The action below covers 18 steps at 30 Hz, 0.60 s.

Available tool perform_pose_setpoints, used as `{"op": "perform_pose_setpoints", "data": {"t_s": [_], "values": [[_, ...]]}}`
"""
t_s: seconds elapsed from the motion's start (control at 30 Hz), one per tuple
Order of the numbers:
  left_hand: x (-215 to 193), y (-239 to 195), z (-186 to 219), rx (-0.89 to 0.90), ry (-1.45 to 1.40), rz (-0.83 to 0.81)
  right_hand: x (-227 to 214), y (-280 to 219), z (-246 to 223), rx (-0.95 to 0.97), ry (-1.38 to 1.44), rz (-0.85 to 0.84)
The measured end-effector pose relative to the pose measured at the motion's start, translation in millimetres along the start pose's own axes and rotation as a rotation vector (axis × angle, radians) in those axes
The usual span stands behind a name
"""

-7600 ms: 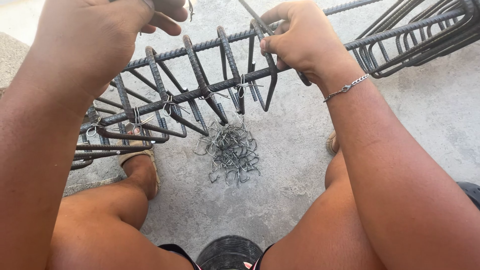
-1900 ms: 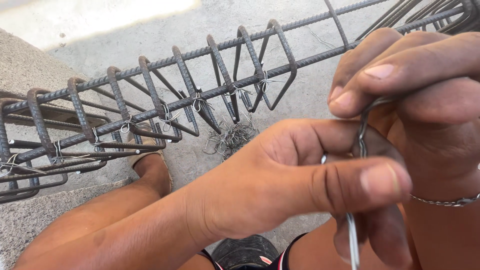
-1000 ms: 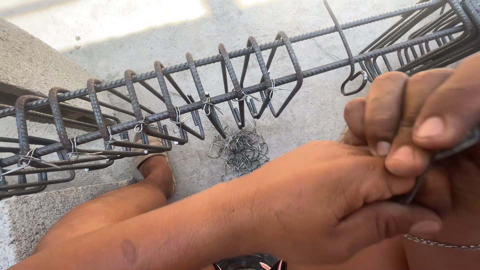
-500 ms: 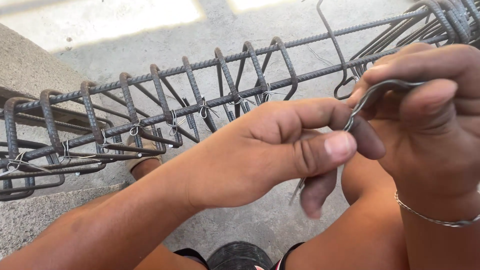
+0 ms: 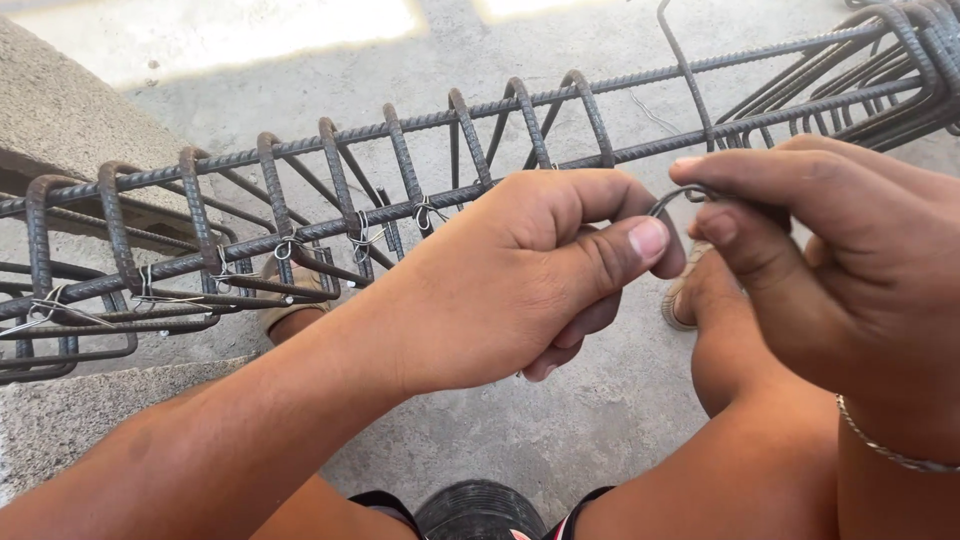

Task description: Tying rebar intersections with wire ties using a manual twisting tool

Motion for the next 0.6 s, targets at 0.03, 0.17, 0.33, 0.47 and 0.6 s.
{"op": "perform_pose_setpoints", "data": {"t_s": [0.03,0.17,0.33,0.47,0.6], "values": [[-0.7,-0.7,-2.4,-0.039,0.011,0.029,0.8,-1.4,-7.0,-0.074,-0.110,0.038],[-2.8,-3.4,1.7,-0.145,0.131,0.057,3.2,-0.3,-15.1,-0.123,-0.181,0.054],[-5.7,-8.6,41.3,0.414,1.125,0.107,9.8,0.7,-21.9,-0.048,-0.120,-0.038],[-14.7,-2.1,34.9,0.316,1.216,-0.136,18.6,-3.5,0.6,0.027,0.012,-0.165],[-10.4,-10.4,23.7,0.042,1.332,-0.361,41.2,-11.5,27.3,0.181,0.365,-0.516]]}}
Point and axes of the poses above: each hand's wrist, its own y-axis towards the middle knuckle, its own x-axis out of the palm, z = x × y, the point moved 7 cm from there along y, towards the middle knuckle, and after that the axes turned 6 degrees about x, right-handed, at the moved point
